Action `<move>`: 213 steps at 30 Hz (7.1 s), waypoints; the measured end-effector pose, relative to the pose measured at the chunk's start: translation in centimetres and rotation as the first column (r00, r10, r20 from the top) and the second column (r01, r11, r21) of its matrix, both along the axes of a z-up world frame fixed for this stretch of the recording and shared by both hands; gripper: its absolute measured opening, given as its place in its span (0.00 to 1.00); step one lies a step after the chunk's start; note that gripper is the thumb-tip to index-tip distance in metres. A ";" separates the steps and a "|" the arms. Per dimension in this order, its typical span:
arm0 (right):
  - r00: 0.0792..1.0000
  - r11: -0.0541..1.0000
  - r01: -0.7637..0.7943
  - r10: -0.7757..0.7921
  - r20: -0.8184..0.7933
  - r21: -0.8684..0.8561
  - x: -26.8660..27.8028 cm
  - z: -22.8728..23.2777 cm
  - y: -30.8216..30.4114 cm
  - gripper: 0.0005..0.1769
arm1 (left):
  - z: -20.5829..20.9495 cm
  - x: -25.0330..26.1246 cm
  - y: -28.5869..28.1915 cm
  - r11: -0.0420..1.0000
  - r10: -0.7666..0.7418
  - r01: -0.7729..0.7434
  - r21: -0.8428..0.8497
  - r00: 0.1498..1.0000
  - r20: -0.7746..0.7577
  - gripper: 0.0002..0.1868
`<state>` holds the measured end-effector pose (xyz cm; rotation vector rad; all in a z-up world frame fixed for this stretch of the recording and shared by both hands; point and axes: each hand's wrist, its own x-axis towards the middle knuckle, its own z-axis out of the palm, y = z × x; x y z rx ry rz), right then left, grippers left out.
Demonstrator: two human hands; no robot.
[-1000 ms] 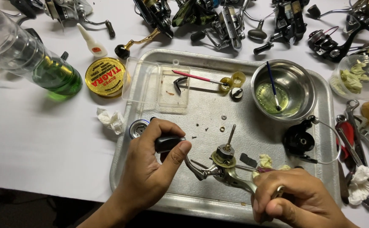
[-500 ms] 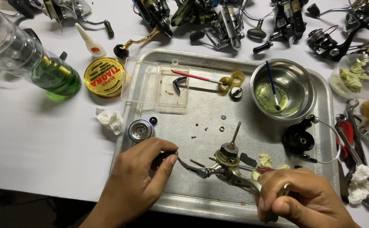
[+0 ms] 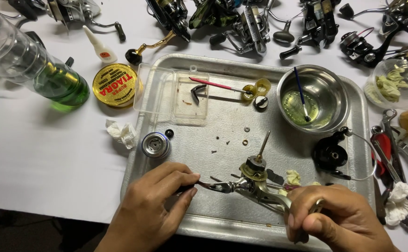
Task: The person is performing maintenance on a fishing reel, which includes disassembling parts, cleaning them with a brush, and applying lubricant.
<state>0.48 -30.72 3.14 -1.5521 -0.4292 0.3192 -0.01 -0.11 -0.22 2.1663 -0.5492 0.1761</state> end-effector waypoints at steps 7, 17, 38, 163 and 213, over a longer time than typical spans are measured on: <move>0.993 0.995 0.099 -0.099 -0.062 0.002 -0.4 -1.1 -1.0 0.15 | -0.2 -0.3 0.0 0.998 -0.070 0.070 0.005 0.998 0.001 0.08; 0.992 0.991 0.095 -0.086 -0.098 0.096 0.0 -1.6 -1.0 0.17 | 0.8 -0.8 -0.8 0.975 -0.193 0.193 -0.106 0.981 0.008 0.07; 0.997 0.993 0.042 -0.034 0.071 -0.108 0.9 -1.3 0.1 0.19 | 2.5 -1.2 -2.9 0.970 -0.170 0.197 -0.144 0.969 0.181 0.06; 0.877 0.767 0.420 -0.204 0.436 -0.485 16.8 1.0 2.9 0.08 | -0.3 1.0 -3.4 0.981 0.056 -0.158 0.108 0.778 0.625 0.24; 0.760 0.879 0.476 -0.393 0.518 -0.031 2.8 -6.8 -8.8 0.10 | -0.1 0.7 -4.1 0.979 0.063 -0.170 0.113 0.779 0.623 0.20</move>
